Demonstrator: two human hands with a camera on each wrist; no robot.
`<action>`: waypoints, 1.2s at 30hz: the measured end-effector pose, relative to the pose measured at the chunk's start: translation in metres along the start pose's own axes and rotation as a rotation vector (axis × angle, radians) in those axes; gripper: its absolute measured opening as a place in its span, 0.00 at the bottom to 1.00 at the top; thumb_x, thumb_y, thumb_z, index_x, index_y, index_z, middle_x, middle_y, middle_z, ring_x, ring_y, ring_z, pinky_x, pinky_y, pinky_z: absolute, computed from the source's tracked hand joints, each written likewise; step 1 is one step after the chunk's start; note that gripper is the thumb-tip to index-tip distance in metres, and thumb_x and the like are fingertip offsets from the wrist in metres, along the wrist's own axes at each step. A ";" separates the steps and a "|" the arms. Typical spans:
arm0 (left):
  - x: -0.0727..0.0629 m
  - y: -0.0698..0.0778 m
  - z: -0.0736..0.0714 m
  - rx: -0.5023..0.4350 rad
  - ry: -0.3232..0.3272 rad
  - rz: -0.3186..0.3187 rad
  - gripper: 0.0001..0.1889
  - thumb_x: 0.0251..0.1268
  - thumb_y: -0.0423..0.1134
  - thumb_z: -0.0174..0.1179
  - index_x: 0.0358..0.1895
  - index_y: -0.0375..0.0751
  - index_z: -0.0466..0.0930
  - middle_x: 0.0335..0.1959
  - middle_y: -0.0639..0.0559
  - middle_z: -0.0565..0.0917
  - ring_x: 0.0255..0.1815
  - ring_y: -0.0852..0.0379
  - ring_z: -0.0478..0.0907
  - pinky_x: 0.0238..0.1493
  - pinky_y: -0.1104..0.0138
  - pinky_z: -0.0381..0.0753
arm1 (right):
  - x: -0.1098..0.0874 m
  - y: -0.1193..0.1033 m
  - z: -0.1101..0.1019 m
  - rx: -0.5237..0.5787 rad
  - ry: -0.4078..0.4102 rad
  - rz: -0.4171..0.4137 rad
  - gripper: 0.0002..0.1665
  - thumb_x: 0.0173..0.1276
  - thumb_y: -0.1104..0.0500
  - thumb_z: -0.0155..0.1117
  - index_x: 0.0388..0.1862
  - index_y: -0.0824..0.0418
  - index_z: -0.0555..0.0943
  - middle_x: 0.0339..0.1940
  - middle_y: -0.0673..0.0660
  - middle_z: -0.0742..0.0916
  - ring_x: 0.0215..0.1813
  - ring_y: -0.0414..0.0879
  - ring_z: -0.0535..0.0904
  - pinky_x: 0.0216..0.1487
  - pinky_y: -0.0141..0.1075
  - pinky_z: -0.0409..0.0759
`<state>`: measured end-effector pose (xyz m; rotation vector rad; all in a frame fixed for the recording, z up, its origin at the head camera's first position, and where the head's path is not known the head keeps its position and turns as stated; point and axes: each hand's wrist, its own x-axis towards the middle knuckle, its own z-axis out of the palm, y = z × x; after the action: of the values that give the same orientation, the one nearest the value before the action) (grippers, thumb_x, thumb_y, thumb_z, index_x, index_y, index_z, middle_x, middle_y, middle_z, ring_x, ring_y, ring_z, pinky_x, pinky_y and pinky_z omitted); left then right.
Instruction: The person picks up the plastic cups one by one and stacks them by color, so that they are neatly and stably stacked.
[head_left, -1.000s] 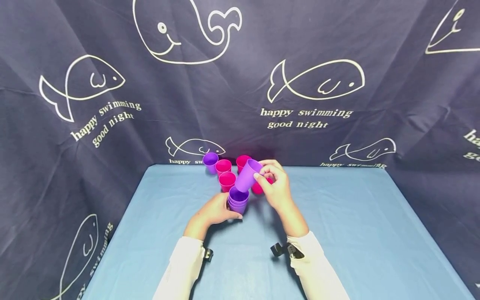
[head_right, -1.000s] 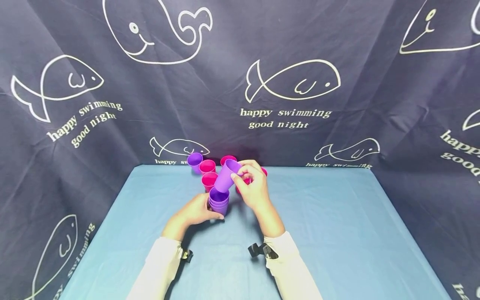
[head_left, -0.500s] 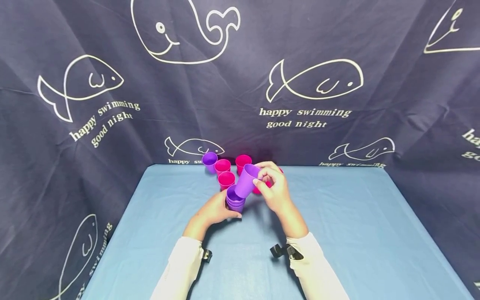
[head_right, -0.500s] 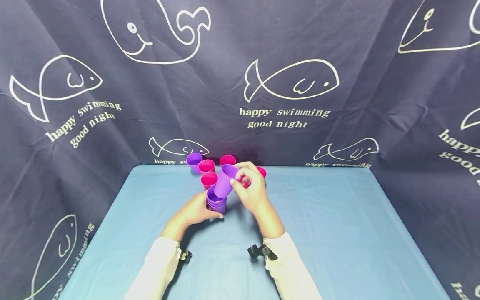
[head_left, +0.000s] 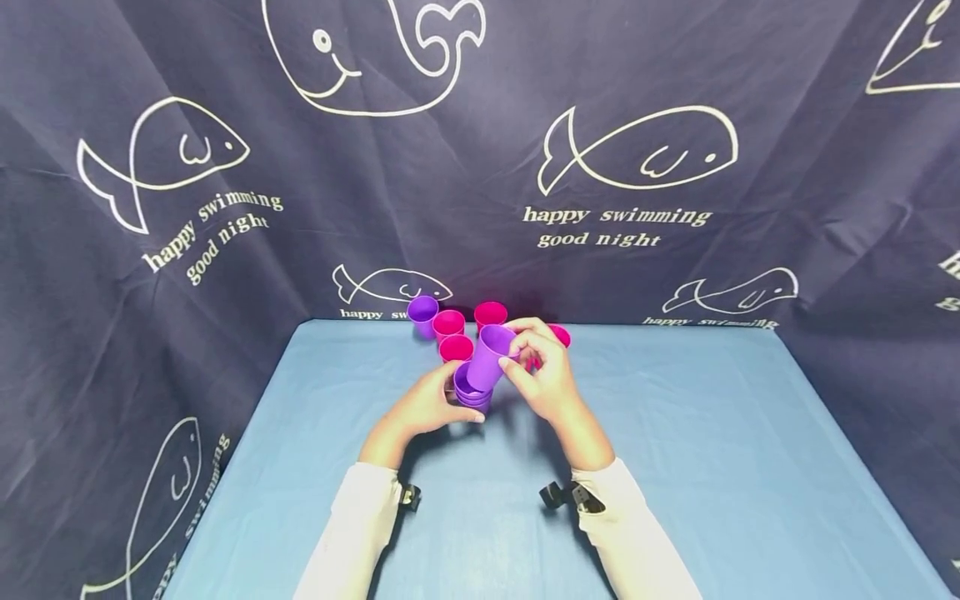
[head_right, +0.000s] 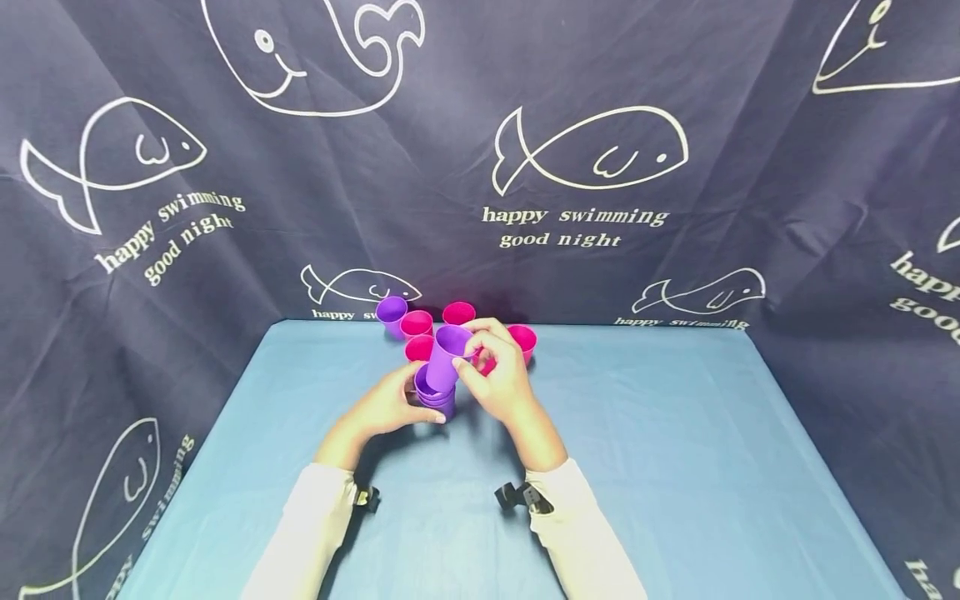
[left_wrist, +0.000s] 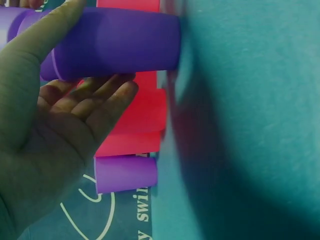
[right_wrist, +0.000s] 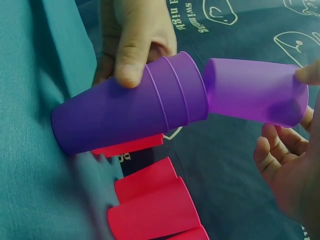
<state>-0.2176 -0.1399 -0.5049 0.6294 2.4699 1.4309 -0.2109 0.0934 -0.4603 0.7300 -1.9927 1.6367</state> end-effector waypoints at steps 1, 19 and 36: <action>0.002 0.002 -0.001 -0.008 -0.004 0.008 0.40 0.48 0.42 0.85 0.67 0.44 0.76 0.55 0.49 0.89 0.54 0.55 0.88 0.63 0.59 0.86 | 0.001 0.001 -0.001 -0.004 -0.004 -0.007 0.08 0.58 0.67 0.70 0.27 0.63 0.77 0.54 0.66 0.86 0.29 0.41 0.76 0.27 0.32 0.76; 0.005 0.013 -0.004 -0.022 0.034 0.067 0.36 0.52 0.43 0.84 0.66 0.47 0.80 0.55 0.55 0.89 0.54 0.57 0.89 0.60 0.66 0.86 | 0.003 -0.003 0.005 -0.137 -0.193 0.060 0.11 0.56 0.65 0.78 0.29 0.62 0.81 0.58 0.60 0.87 0.38 0.48 0.75 0.37 0.33 0.74; -0.007 0.009 -0.007 -0.033 0.085 0.041 0.35 0.53 0.45 0.83 0.66 0.51 0.81 0.55 0.54 0.89 0.53 0.57 0.89 0.58 0.66 0.87 | -0.006 0.006 0.012 -0.250 -0.365 0.105 0.13 0.56 0.58 0.80 0.42 0.55 0.91 0.61 0.56 0.87 0.64 0.52 0.80 0.62 0.50 0.82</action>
<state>-0.2120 -0.1446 -0.4934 0.6290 2.5058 1.5410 -0.2106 0.0834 -0.4704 0.8896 -2.4743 1.3448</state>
